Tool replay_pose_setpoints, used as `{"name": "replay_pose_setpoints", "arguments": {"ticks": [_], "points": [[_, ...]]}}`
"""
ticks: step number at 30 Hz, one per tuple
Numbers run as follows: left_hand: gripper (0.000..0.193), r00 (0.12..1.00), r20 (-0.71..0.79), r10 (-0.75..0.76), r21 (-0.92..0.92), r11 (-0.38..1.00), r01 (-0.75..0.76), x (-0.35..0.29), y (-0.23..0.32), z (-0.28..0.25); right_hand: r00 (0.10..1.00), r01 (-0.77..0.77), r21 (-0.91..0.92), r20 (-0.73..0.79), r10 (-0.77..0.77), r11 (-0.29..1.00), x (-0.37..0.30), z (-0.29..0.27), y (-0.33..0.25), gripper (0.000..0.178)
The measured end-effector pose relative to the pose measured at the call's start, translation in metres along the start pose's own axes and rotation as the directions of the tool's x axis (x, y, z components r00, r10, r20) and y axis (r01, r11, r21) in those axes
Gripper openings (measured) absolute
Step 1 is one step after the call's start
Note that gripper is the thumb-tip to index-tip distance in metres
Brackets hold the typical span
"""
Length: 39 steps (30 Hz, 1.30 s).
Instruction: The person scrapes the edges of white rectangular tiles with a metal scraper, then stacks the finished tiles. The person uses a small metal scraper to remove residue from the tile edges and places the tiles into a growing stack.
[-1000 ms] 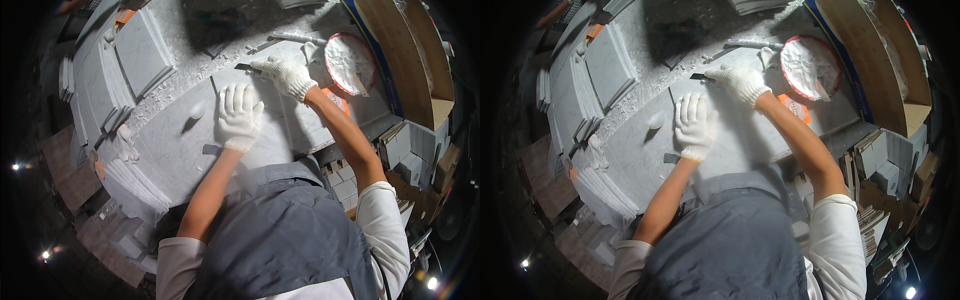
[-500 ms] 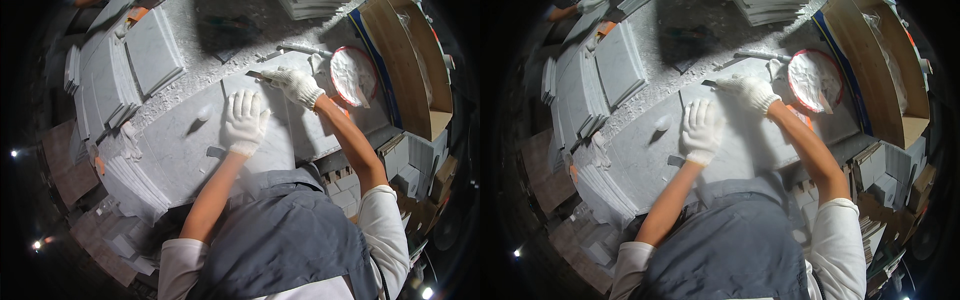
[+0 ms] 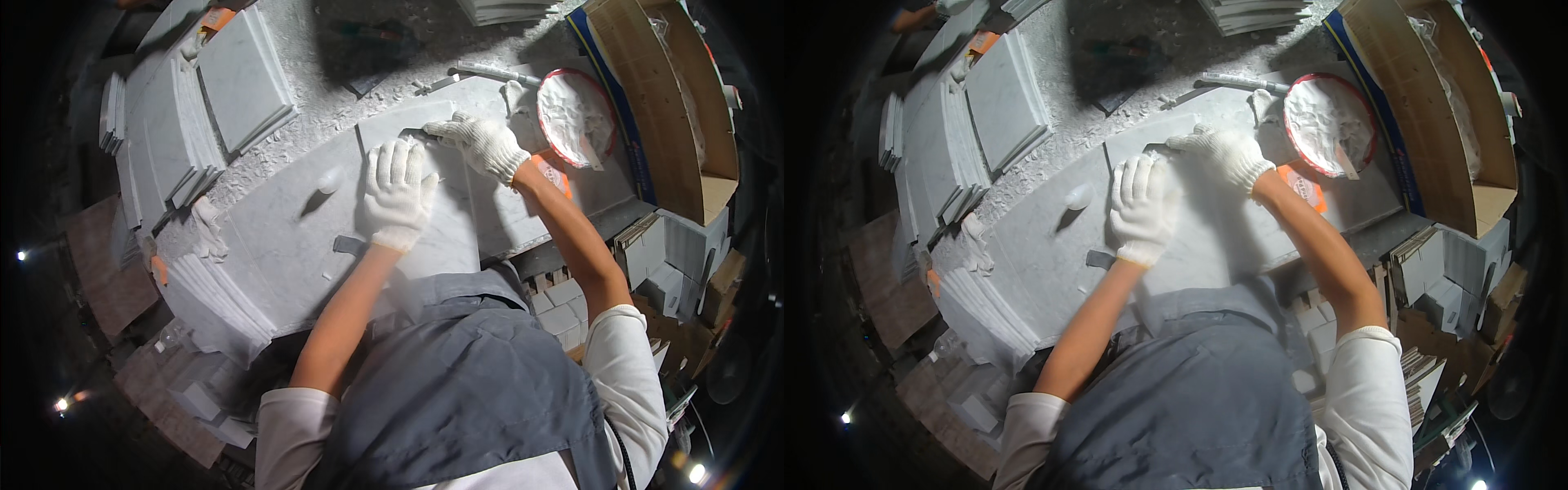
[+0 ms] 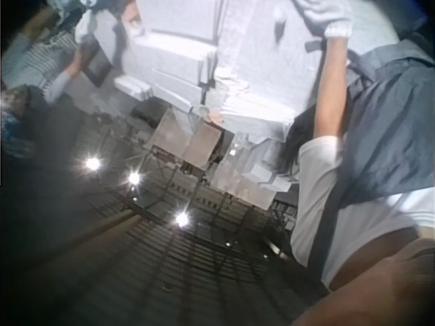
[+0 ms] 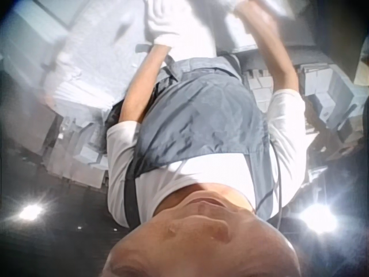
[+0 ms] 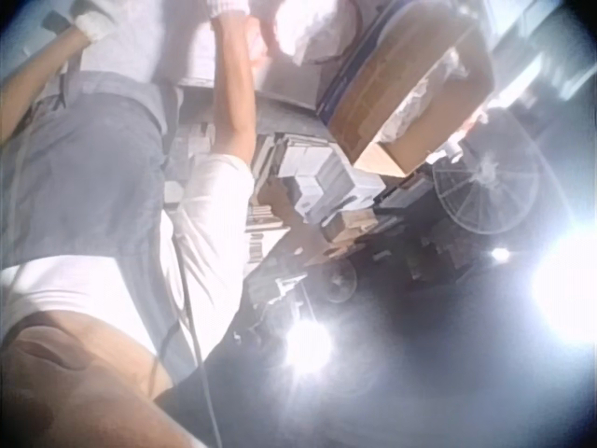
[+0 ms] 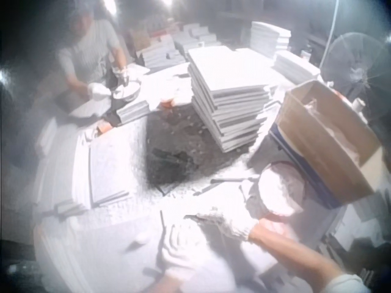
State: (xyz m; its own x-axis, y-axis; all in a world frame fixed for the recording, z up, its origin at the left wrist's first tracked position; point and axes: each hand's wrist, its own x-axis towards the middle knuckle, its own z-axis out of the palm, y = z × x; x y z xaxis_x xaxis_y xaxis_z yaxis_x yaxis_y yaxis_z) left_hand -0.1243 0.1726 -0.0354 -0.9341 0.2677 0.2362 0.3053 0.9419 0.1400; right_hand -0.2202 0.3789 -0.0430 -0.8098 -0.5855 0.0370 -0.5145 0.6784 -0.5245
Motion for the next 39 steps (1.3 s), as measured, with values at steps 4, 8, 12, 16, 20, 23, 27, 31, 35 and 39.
{"name": "replay_pose_setpoints", "arguments": {"ticks": [4, 8, 12, 16, 20, 23, 27, 31, 35, 39], "points": [[0.060, 1.000, 0.022, -0.014, 0.033, 0.999, 0.014, 0.000, 0.000, -0.001, 0.998, 0.044, 0.193, -0.055, -0.034, 0.980, 0.009, -0.006, -0.001, 0.036], [0.059, 0.999, 0.032, -0.025, -0.004, 1.000, 0.026, -0.002, 0.001, -0.003, 0.986, -0.164, 0.149, -0.002, 0.166, 0.975, 0.025, -0.007, 0.009, 0.048], [0.061, 0.999, 0.034, -0.016, 0.005, 1.000, 0.016, -0.001, 0.000, -0.001, 0.998, -0.055, -0.207, -0.045, 0.047, 0.977, 0.023, -0.007, 0.013, 0.040], [0.061, 0.999, 0.035, -0.016, 0.005, 1.000, 0.016, -0.002, -0.001, 0.000, 0.996, -0.054, 0.038, -0.071, 0.057, 0.998, 0.028, -0.008, 0.016, 0.041], [0.062, 0.999, 0.033, -0.022, 0.008, 1.000, 0.022, -0.003, 0.000, 0.000, 0.996, -0.078, 0.059, 0.039, 0.076, 0.995, 0.032, -0.011, 0.020, 0.051], [0.062, 1.000, 0.020, -0.001, 0.005, 1.000, 0.001, -0.002, -0.001, -0.001, 0.988, 0.020, -0.238, 0.152, 0.017, 0.971, 0.034, -0.012, 0.021, 0.052], [0.060, 1.000, 0.021, -0.016, -0.021, 1.000, 0.017, -0.001, 0.000, -0.003, 0.987, -0.151, 0.263, -0.017, 0.161, 0.953, 0.035, -0.014, 0.014, 0.047], [0.059, 1.000, -0.013, 0.002, 0.011, 1.000, -0.001, -0.001, 0.000, -0.002, 1.000, 0.005, -0.228, 0.006, -0.003, 0.974, 0.035, -0.018, 0.007, 0.038], [0.059, 1.000, -0.026, 0.016, 0.006, 1.000, -0.015, -0.002, -0.001, 0.000, 0.997, -0.040, 0.208, -0.062, 0.054, 0.977, 0.034, -0.017, 0.012, 0.047], [0.058, 1.000, 0.009, -0.012, 0.006, 1.000, 0.012, -0.003, -0.002, 0.001, 0.998, -0.053, -0.051, -0.022, 0.052, 0.997, 0.033, -0.006, 0.021, 0.053]]}}
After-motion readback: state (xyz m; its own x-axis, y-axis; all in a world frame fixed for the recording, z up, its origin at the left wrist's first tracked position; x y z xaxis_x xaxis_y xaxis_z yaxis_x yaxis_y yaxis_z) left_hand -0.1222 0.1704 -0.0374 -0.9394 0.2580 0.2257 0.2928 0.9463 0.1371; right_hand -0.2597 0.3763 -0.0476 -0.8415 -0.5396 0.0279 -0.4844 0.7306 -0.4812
